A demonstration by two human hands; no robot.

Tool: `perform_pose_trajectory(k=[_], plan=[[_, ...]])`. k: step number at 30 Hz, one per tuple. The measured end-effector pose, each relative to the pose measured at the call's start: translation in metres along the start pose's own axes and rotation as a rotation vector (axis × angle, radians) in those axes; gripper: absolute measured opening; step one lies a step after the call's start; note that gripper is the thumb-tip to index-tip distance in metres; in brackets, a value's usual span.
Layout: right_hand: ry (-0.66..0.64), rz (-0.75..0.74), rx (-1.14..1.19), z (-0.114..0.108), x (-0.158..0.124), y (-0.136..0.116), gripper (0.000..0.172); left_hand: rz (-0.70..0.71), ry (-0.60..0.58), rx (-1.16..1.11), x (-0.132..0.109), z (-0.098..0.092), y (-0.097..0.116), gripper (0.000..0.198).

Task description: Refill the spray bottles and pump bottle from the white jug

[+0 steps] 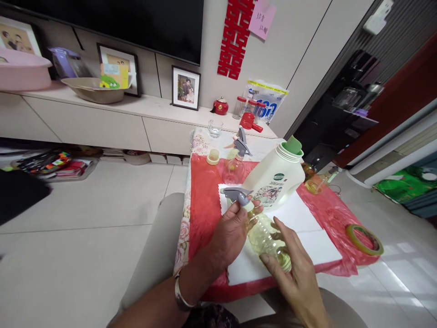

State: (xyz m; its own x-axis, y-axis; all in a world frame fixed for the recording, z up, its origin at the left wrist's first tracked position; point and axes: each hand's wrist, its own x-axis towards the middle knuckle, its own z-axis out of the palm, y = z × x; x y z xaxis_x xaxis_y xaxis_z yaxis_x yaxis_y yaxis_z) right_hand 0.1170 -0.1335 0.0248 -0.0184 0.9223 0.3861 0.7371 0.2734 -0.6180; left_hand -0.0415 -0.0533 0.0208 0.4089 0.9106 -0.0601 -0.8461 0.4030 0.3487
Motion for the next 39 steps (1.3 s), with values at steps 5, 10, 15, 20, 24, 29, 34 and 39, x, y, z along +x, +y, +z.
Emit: perform_pose_trajectory(k=[5,10,15,20,24,29,34,39], plan=[[-0.097,0.55,0.824,0.005,0.004,-0.003,0.071,-0.036,-0.07,-0.022,-0.004,0.004,0.0,0.033],[-0.011,0.712,1.03,0.013,0.002,-0.009,0.082,0.052,0.003,-0.057,0.001,0.007,0.001,0.031],[0.18,0.22,0.412,0.026,-0.018,-0.011,0.087,0.089,0.12,-0.108,0.007,0.002,0.005,0.028],[0.179,0.42,0.692,0.029,-0.022,-0.004,0.071,0.044,0.02,-0.067,0.0,0.006,0.004,0.036],[-0.22,0.862,1.209,0.025,-0.017,0.0,0.085,0.041,-0.038,-0.012,-0.005,0.014,0.006,0.038],[0.092,0.431,0.633,0.025,-0.02,-0.011,0.076,0.071,0.058,-0.011,-0.003,0.012,0.007,0.042],[0.124,-0.117,-0.19,0.023,-0.025,-0.006,0.082,0.07,0.012,0.099,-0.007,0.012,-0.002,0.034],[0.09,0.063,-0.064,0.018,-0.032,0.0,0.08,0.082,-0.052,0.259,-0.013,0.027,-0.017,0.029]])
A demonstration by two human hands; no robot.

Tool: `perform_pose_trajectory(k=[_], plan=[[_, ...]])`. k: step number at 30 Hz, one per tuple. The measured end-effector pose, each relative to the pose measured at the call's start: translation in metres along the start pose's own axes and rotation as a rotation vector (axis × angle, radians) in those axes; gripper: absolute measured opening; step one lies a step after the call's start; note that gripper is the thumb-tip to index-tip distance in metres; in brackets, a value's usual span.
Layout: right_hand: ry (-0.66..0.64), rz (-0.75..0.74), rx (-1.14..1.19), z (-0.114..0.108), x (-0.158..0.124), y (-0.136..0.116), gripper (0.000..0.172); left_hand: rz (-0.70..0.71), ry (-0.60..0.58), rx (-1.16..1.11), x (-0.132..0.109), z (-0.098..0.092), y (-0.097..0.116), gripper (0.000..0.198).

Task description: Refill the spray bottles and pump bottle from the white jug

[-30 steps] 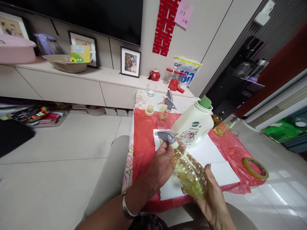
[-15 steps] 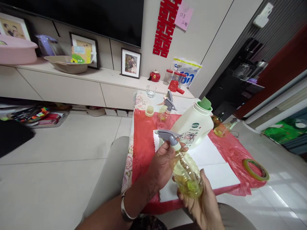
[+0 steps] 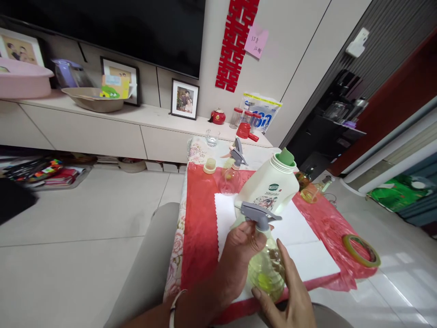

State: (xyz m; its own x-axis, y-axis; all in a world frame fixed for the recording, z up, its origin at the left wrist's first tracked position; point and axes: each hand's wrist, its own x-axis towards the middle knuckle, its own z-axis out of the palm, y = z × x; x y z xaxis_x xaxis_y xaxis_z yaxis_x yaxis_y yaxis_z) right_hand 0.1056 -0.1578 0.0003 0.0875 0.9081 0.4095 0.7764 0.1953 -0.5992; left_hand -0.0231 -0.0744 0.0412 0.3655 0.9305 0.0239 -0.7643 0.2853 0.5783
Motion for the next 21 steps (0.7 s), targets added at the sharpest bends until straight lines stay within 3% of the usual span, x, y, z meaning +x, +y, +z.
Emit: perform_pose_trajectory(k=[4,7,9,13,16,21], plan=[[0.005,0.203,0.172,-0.017,-0.004,0.012,0.084,-0.039,-0.148,0.117,0.001,0.013,-0.01,0.046],[0.07,0.345,0.343,-0.045,0.005,0.033,0.087,-0.027,-0.131,0.364,0.004,0.011,-0.019,0.064],[0.163,0.42,0.446,-0.068,0.023,0.049,0.092,-0.053,-0.112,0.548,0.008,0.005,-0.027,0.058],[0.407,0.481,0.582,-0.101,0.086,0.08,0.09,-0.269,-0.122,0.746,0.015,-0.012,-0.044,0.038],[0.49,0.415,0.636,-0.101,0.143,0.101,0.083,-0.376,-0.127,0.789,0.02,-0.024,-0.057,0.037],[0.19,0.299,0.699,-0.057,0.224,0.127,0.073,-0.388,-0.333,0.678,0.025,-0.039,-0.064,0.025]])
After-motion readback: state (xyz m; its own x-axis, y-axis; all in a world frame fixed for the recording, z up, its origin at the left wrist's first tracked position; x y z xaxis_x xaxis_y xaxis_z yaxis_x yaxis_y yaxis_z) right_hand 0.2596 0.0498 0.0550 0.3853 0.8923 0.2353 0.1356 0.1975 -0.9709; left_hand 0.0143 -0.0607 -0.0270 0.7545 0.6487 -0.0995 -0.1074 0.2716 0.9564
